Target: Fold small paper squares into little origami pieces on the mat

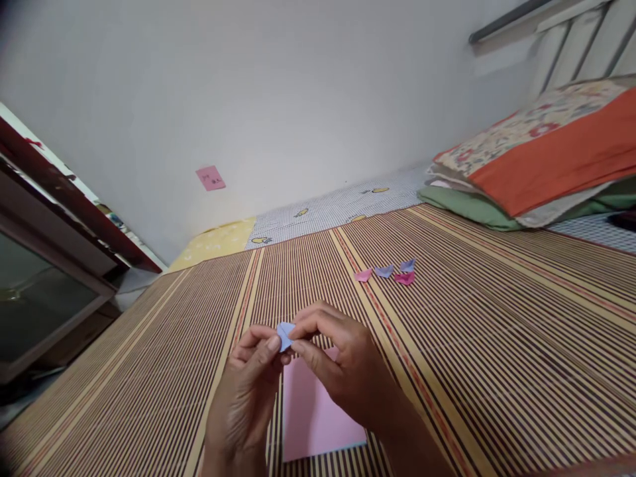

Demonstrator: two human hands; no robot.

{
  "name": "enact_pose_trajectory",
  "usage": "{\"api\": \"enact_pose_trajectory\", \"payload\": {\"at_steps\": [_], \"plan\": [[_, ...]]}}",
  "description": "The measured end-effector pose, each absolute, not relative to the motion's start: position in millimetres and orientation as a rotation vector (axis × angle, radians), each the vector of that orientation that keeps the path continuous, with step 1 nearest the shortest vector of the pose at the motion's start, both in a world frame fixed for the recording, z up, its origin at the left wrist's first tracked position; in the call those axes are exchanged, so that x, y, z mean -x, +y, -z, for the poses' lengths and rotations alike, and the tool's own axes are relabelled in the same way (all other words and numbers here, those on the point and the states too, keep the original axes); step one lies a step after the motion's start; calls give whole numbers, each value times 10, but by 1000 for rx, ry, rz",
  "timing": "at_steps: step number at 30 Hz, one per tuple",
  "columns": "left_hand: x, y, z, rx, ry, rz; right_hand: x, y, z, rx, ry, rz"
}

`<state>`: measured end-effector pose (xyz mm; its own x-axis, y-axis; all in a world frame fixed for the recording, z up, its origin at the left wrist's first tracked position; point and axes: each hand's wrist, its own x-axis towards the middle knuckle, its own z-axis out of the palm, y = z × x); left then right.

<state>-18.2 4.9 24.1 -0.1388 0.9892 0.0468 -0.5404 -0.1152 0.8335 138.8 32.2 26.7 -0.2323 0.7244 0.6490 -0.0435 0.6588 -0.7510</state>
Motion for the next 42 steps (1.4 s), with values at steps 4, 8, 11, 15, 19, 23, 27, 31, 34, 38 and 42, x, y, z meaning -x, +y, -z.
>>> {"api": "enact_pose_trajectory", "payload": {"at_steps": [4,8,11,15,19,23,27,31,34,38,42], "plan": [[96,21,-255,-853,934,-1723,-1319,323,-254,583,-1553,-819],[55,-11,-229,-976,1015,-1780,-1309,329,-247,621,-1486,-813],[31,-30,-227,-1092,1103,-1821,-1313,314,-263,639,-1463,-810],[8,-32,-238,-1136,1169,-1855,-1285,292,-274,647,-1445,-849],[-1,-23,-227,-1093,1194,-1886,-1240,288,-274,653,-1405,-922],[-12,-23,-210,-1035,1186,-1900,-1212,269,-281,664,-1380,-970],[-29,-13,-214,-1030,1216,-1915,-1192,245,-275,689,-1354,-973],[-30,-4,-210,-1032,1237,-1920,-1174,248,-269,719,-1351,-945],[-20,-4,-201,-1032,1249,-1910,-1170,256,-267,733,-1343,-934],[-19,0,-214,-994,1216,-1898,-1167,253,-260,749,-1338,-919],[-31,4,-237,-945,1191,-1899,-1158,250,-242,762,-1319,-929]]}}
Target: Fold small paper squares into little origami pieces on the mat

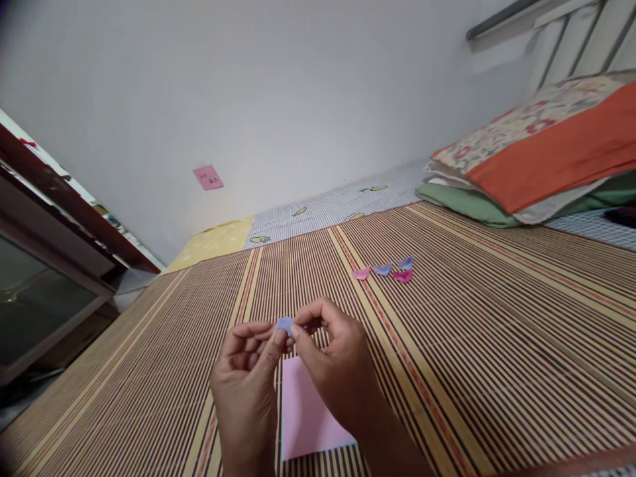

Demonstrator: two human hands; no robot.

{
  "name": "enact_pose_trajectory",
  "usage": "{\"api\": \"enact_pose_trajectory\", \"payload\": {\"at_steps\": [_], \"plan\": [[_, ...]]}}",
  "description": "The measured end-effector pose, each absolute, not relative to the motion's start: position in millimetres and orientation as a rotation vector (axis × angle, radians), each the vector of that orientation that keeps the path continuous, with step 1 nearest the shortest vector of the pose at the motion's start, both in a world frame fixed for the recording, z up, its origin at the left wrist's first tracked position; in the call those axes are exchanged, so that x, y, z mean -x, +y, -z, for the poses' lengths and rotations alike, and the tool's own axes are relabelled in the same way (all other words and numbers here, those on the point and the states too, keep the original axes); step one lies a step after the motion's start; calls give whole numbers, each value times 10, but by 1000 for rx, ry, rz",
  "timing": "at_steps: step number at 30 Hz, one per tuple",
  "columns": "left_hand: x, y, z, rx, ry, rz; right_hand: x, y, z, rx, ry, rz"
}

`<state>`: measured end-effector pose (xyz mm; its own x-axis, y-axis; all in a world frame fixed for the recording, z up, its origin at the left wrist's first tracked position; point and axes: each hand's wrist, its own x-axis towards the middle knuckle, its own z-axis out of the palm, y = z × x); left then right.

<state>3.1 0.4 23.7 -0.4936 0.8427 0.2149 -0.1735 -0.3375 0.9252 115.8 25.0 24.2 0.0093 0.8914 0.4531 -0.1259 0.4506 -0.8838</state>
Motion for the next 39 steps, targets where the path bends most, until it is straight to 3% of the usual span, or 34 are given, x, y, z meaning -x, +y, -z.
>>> {"api": "enact_pose_trajectory", "payload": {"at_steps": [12,30,39], "plan": [[20,39,-186,-817,1095,-1863,-1354,313,-302,770,-1502,-1171],[-6,57,-129,-831,1143,-1917,-1197,308,-208,772,-1439,-1210],[88,54,-186,-1044,1106,-1588,-1287,301,-282,717,-1491,-1168]]}}
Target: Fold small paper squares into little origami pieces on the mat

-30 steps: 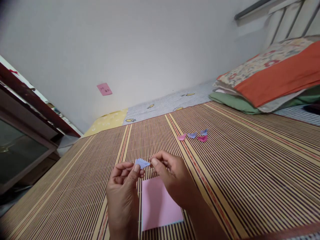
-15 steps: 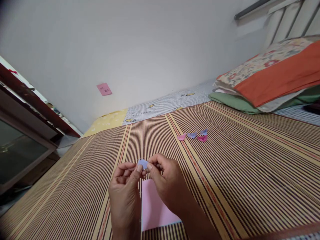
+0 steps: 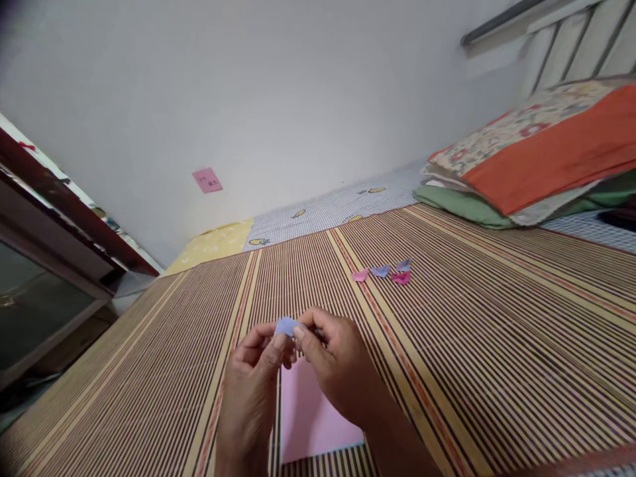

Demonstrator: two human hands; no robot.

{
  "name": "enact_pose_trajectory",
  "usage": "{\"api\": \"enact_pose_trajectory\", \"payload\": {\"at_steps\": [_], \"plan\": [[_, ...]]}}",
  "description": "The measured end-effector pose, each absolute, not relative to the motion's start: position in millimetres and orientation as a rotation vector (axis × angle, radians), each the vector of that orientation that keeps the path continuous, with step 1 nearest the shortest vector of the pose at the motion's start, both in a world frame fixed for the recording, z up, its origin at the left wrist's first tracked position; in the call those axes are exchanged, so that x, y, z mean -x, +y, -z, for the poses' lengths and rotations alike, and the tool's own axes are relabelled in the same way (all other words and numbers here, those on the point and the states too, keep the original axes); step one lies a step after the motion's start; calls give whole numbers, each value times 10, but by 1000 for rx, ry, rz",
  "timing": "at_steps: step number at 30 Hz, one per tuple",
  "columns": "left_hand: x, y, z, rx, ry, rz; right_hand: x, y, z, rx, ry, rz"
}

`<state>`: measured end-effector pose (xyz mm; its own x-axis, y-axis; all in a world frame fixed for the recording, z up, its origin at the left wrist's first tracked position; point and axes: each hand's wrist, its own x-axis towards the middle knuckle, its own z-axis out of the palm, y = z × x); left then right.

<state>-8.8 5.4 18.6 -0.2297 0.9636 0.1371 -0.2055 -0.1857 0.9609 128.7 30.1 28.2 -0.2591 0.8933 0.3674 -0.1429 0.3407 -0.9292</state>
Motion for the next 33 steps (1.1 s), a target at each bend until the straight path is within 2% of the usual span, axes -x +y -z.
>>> {"api": "enact_pose_trajectory", "payload": {"at_steps": [12,18,27,33], "plan": [[28,46,-77,-1186,1209,-1655,-1241,364,-155,785,-1540,-1054],[33,92,-75,-1168,1063,-1630,-1286,409,-129,696,-1436,-1231],[4,61,-66,-1195,1127,-1654,-1329,389,-140,758,-1518,-1115],[28,106,-63,-1142,1028,-1605,-1268,389,-131,698,-1419,-1205]]}}
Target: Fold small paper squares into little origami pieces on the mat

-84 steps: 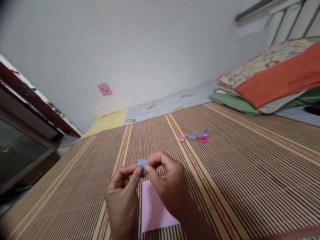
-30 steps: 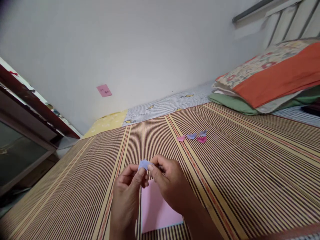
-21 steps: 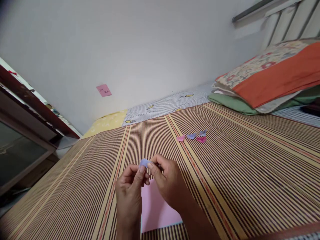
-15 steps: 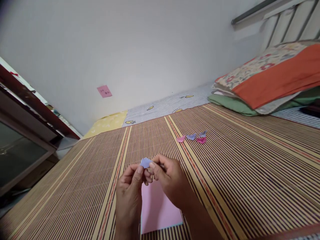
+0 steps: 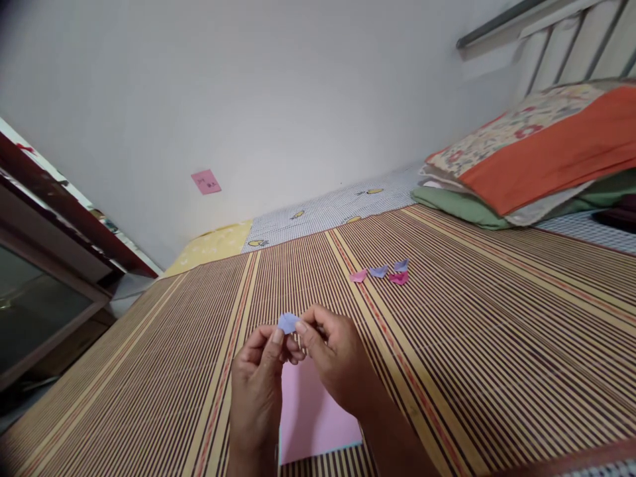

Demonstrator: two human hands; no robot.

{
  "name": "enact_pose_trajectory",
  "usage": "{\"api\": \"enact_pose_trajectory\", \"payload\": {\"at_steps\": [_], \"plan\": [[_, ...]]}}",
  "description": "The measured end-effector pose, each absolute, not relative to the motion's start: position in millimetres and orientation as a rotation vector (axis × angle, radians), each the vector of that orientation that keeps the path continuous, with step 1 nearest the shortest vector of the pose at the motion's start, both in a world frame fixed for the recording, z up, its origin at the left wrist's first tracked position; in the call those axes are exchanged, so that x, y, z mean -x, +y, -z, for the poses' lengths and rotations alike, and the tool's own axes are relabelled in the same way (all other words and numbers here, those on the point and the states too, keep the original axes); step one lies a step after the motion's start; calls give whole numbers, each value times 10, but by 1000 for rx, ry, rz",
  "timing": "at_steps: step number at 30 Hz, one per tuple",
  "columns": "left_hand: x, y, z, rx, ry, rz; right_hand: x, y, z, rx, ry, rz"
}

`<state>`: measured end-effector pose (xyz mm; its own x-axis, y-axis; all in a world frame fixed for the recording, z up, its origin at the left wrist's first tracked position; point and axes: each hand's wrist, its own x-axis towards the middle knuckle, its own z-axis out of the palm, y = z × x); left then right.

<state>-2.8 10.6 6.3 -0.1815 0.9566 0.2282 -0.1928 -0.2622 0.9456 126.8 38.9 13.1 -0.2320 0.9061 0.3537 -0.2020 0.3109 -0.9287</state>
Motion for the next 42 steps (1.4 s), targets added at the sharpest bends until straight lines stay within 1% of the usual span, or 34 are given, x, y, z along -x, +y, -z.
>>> {"api": "enact_pose_trajectory", "payload": {"at_steps": [3,8,16,21,26,32,37,42], "plan": [[40,119,-51,-1113,984,-1606,-1256,379,-151,674,-1391,-1231],[25,98,-36,-1160,1047,-1659,-1263,371,-188,632,-1409,-1287],[5,51,-111,-1270,1120,-1662,-1234,337,-213,670,-1401,-1186],[22,67,-106,-1229,1114,-1617,-1237,354,-196,690,-1389,-1234],[14,64,-105,-1255,1140,-1613,-1283,354,-214,747,-1488,-1143],[39,58,-109,-1260,1146,-1634,-1313,349,-242,730,-1462,-1276],[26,83,-68,-1195,1137,-1621,-1396,398,-198,774,-1453,-1291],[34,103,-59,-1176,1168,-1601,-1436,448,-166,745,-1389,-1390]]}}
